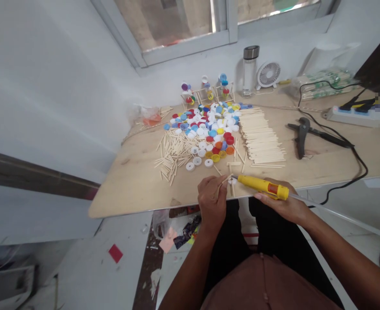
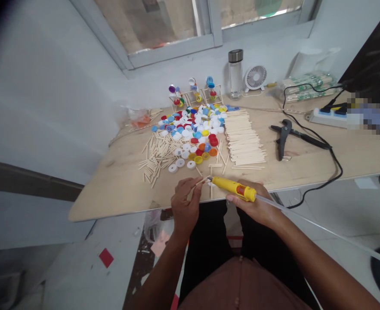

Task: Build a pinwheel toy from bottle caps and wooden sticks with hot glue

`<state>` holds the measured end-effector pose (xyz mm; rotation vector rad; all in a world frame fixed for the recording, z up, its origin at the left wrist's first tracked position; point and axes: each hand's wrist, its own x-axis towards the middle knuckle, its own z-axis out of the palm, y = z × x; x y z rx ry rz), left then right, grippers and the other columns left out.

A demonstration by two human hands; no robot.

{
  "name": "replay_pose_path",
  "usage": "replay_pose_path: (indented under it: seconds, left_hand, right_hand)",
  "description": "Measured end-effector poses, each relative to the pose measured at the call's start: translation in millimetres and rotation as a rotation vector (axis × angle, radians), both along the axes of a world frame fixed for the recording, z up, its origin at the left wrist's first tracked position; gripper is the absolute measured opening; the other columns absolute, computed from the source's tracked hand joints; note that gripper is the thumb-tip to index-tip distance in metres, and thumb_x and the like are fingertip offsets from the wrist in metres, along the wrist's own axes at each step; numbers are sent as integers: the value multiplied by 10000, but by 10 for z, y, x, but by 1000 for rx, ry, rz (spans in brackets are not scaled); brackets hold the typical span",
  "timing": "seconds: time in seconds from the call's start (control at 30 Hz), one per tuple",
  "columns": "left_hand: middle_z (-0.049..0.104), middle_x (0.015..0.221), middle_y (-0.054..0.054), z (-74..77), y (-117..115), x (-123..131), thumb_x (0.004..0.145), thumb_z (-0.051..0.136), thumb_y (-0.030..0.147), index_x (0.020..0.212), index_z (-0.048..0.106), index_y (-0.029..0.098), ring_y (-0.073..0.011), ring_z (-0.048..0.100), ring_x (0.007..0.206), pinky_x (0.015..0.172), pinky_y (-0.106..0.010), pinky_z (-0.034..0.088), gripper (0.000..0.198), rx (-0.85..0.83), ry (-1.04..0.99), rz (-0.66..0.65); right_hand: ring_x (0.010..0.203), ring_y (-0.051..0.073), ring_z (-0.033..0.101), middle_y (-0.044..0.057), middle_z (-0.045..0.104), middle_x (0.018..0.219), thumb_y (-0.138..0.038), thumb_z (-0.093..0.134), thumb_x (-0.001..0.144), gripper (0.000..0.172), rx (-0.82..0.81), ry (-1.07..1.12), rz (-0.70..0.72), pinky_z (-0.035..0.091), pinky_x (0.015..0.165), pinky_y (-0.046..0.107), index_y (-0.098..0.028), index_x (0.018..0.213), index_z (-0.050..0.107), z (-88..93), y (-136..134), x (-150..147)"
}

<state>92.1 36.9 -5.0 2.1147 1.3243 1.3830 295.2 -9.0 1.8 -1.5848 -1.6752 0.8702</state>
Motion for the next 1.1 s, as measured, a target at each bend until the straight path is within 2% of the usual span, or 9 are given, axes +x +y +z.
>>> replay_pose_path:
  seconds: [0.27,0.57,0.77,0.9,1.1]
  left_hand:
    - [718,884,-57,12,-2,0,883,534,219,987,698,199,-189,612,887,831,-357,476,195,-23,-7,-1]
    - [716,895,-57,3,-2,1,877,545,208,978,698,189,-183,611,899,840,-348,480,184,-50,-49,-17]
    - [718,897,-60,2,-1,-1,885,532,237,968,702,196,-188,620,903,831,-353,491,194,-85,-80,3]
    - [715,896,-59,23,-11,-2,884,532,257,949,708,200,-187,631,906,819,-338,500,196,-122,-127,-5]
    - [718,877,-60,48,-33,-24,885,527,298,959,708,199,-187,653,875,822,-338,507,219,-193,-210,15]
  right_hand:
    - [668,182,603,20,655,737,-432,610,800,236,9,-58,-17,473,607,279,-202,843,643,10,0,3]
    - [745,199,632,20,661,756,-403,634,785,203,5,-6,-55,484,620,263,-203,819,643,-44,1,35]
    - [635,165,592,15,646,732,-440,611,804,247,15,-53,-44,457,553,253,-200,854,645,-22,-9,30]
    - [644,166,594,24,659,771,-452,604,806,263,8,-23,-63,471,575,265,-199,869,640,-46,-18,38]
    - [574,150,566,-3,616,665,-438,625,783,247,40,5,-167,449,510,244,-200,848,616,-46,-21,76]
